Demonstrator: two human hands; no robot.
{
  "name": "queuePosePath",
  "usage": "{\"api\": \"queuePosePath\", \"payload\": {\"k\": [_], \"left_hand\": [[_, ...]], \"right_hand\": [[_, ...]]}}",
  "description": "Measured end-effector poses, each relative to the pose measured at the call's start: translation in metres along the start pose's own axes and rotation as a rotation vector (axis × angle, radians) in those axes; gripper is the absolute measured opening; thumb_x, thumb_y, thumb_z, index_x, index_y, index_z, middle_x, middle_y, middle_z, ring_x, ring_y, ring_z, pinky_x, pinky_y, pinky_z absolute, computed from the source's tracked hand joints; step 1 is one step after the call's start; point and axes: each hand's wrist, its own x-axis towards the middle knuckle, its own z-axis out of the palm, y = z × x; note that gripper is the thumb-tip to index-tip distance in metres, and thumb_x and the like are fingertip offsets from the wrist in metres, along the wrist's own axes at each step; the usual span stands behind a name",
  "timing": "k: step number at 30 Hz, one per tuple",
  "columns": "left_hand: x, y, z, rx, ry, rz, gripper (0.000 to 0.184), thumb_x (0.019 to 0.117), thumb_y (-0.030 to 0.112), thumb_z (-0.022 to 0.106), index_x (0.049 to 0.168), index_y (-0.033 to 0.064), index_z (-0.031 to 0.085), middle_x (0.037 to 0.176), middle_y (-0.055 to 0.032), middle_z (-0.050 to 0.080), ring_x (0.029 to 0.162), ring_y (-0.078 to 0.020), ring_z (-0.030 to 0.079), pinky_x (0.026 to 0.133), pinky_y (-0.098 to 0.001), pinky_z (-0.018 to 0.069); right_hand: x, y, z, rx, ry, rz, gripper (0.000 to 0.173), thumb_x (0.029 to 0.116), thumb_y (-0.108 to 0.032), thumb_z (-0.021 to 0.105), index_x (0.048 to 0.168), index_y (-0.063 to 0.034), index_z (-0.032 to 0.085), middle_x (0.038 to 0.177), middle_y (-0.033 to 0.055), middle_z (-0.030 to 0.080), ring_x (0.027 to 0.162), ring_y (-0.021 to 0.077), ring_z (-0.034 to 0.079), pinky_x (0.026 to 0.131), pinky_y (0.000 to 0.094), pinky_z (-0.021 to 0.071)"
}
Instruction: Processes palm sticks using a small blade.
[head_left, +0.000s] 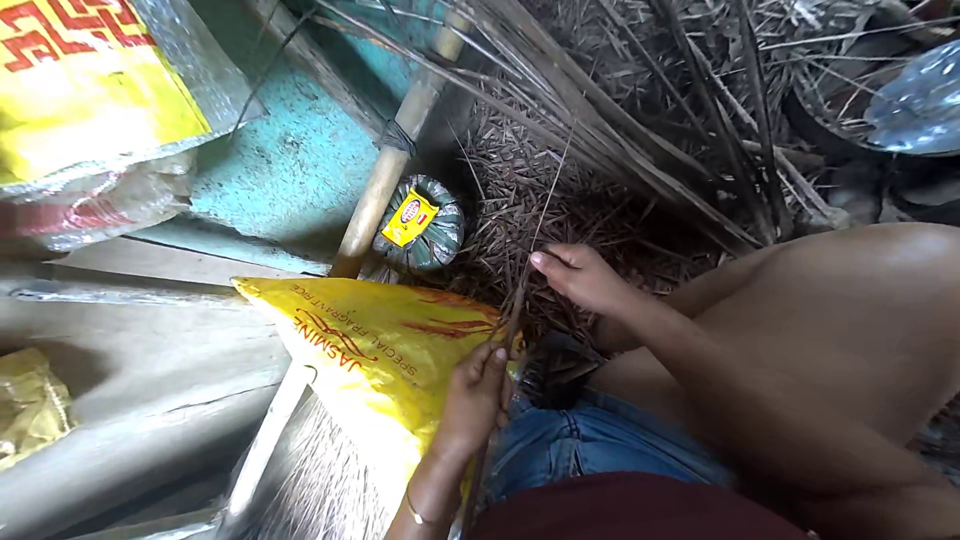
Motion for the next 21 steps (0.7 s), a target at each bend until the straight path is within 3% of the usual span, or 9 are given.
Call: {"api": "queuePosePath", "payload": {"k": [1, 4, 7, 10, 12, 14, 17, 19, 21], "left_hand": [[0.004, 0.0, 0.0, -0.028, 0.01, 0.009, 0.03, 0.1111, 0.014, 0.035, 0.114, 0.0, 0.061, 0.055, 0.0057, 0.045, 0.04, -0.0018, 0.041, 0.038, -0.0162, 0.0369], [0.011, 0.0, -0.002, -0.085, 0.022, 0.028, 0.029, 0.1108, 0.014, 0.034, 0.11, 0.002, 0.061, 0.054, 0.0074, 0.043, 0.039, -0.0001, 0.038, 0.037, -0.0155, 0.035], [0.007, 0.0, -0.004, -0.107, 0.002, 0.01, 0.029, 0.1107, 0.014, 0.034, 0.108, 0.0036, 0.061, 0.053, 0.0077, 0.04, 0.038, -0.0001, 0.036, 0.036, -0.0155, 0.0335], [-0.001, -0.003, -0.006, -0.135, -0.021, -0.018, 0.031, 0.1105, 0.015, 0.033, 0.109, 0.0038, 0.061, 0.052, 0.0077, 0.038, 0.037, -0.0002, 0.035, 0.035, -0.0155, 0.0323], [0.001, -0.004, -0.007, -0.169, -0.016, -0.027, 0.031, 0.1106, 0.015, 0.031, 0.11, 0.0032, 0.061, 0.052, 0.0071, 0.038, 0.037, -0.0005, 0.035, 0.035, -0.0154, 0.0323], [0.006, -0.003, -0.008, -0.2, -0.013, -0.041, 0.032, 0.1109, 0.015, 0.03, 0.109, 0.0035, 0.06, 0.052, 0.0075, 0.037, 0.037, -0.0004, 0.034, 0.035, -0.0154, 0.0322], [0.009, -0.001, -0.007, -0.229, -0.016, -0.034, 0.03, 0.1107, 0.014, 0.03, 0.104, 0.0061, 0.058, 0.052, 0.0081, 0.039, 0.037, -0.0002, 0.035, 0.036, -0.0152, 0.0328], [0.007, -0.001, -0.007, -0.245, -0.014, -0.029, 0.029, 0.1103, 0.013, 0.031, 0.098, 0.0081, 0.056, 0.051, 0.0082, 0.039, 0.036, 0.0001, 0.035, 0.035, -0.015, 0.0326], [0.006, -0.001, -0.009, -0.259, -0.02, -0.029, 0.031, 0.1105, 0.014, 0.029, 0.106, 0.0049, 0.059, 0.051, 0.0084, 0.038, 0.036, 0.0006, 0.035, 0.034, -0.0145, 0.0325]], "right_hand": [[-0.005, -0.004, 0.001, -0.08, -0.065, -0.044, 0.036, 0.1093, -0.032, 0.049, 0.09, -0.0058, 0.065, 0.064, 0.0035, 0.05, 0.055, 0.0141, 0.048, 0.054, 0.0349, 0.0424], [-0.023, -0.013, 0.013, -0.317, -0.291, -0.277, 0.041, 0.1076, -0.039, 0.049, 0.088, -0.0073, 0.066, 0.067, 0.0036, 0.055, 0.063, 0.0171, 0.056, 0.06, 0.0415, 0.0467], [-0.022, -0.001, 0.019, -0.522, -0.124, -0.462, 0.045, 0.1066, -0.041, 0.045, 0.084, -0.0062, 0.064, 0.063, 0.0075, 0.057, 0.058, 0.0251, 0.061, 0.052, 0.0467, 0.0481], [-0.001, 0.012, -0.01, -0.551, 0.132, -0.258, 0.044, 0.1072, -0.04, 0.047, 0.087, -0.0054, 0.064, 0.063, 0.0112, 0.057, 0.057, 0.0321, 0.06, 0.051, 0.0545, 0.0469], [0.004, 0.01, -0.021, -0.485, 0.17, -0.213, 0.043, 0.1071, -0.04, 0.047, 0.08, -0.008, 0.059, 0.058, 0.0062, 0.049, 0.052, 0.0258, 0.053, 0.048, 0.0477, 0.0407], [-0.008, -0.004, -0.01, -0.34, 0.034, -0.247, 0.042, 0.1058, -0.038, 0.05, 0.076, -0.0091, 0.06, 0.057, 0.0017, 0.047, 0.049, 0.0173, 0.048, 0.047, 0.0402, 0.0408], [-0.027, -0.013, 0.019, -0.326, -0.273, -0.348, 0.044, 0.1074, -0.041, 0.047, 0.088, -0.0073, 0.066, 0.066, 0.0037, 0.056, 0.062, 0.018, 0.059, 0.059, 0.0423, 0.0484], [-0.029, -0.007, 0.031, -0.434, -0.265, -0.501, 0.047, 0.1079, -0.042, 0.043, 0.09, -0.0063, 0.067, 0.068, 0.0065, 0.059, 0.064, 0.0225, 0.063, 0.058, 0.0448, 0.0494], [-0.021, 0.003, 0.03, -0.54, -0.125, -0.604, 0.045, 0.1058, -0.042, 0.046, 0.082, -0.0079, 0.065, 0.063, 0.0051, 0.058, 0.058, 0.0217, 0.062, 0.05, 0.0423, 0.048]]}}
